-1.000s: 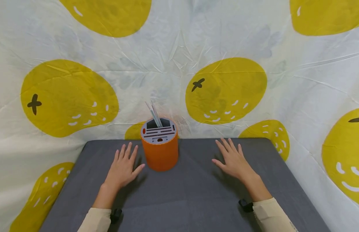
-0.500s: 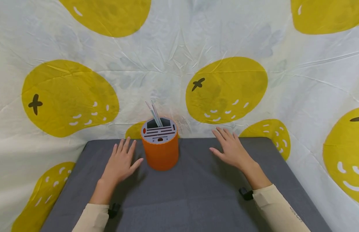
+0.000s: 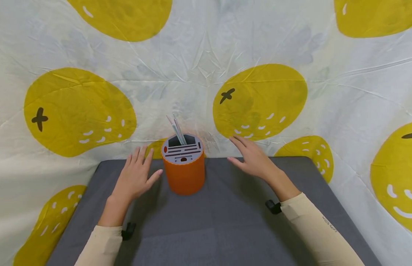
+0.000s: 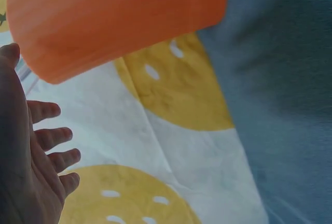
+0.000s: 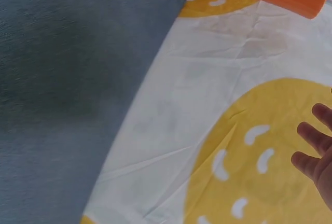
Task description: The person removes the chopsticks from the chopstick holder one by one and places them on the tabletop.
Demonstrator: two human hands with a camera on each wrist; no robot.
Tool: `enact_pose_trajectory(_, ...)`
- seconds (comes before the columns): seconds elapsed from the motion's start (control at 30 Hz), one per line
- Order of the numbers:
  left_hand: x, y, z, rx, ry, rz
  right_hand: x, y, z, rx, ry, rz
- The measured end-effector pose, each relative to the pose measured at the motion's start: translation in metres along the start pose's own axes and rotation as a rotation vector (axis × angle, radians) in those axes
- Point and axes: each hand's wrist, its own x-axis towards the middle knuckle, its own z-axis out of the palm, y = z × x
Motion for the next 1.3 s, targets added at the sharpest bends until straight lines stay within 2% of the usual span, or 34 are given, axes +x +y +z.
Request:
enact_pose_trajectory(0.27, 0.015, 0.01, -0.013, -0.017, 0.024, 0.036, 0.034, -0.016, -0.01, 0.131, -0.093, 0.05)
enact_pose_trajectory(0.43, 0.025, 0.017, -0.016, -0.032, 0.024, 0.054, 0.057, -0.025, -0.013, 0.177, -0.123, 0.037)
enact_pose_trajectory(0.6, 0.033, 0.023, -0.019, -0.061, 0.002, 0.061, 0.077, -0.031, -0.012, 0.219, -0.136, 0.013)
enact_pose_trajectory(0.77, 0.038, 0.028, -0.019, -0.079, -0.034, 0.057, 0.095, -0.033, -0.009, 0.289, -0.161, 0.041)
enact_pose_trajectory(1.13, 0.053, 0.039, -0.019, -0.143, -0.059, 0.05, 0.131, -0.049, 0.004, 0.505, -0.161, 0.116)
enact_pose_trajectory(1.3, 0.058, 0.042, -0.016, -0.163, -0.076, 0.049, 0.143, -0.061, 0.015, 0.57, -0.118, 0.114)
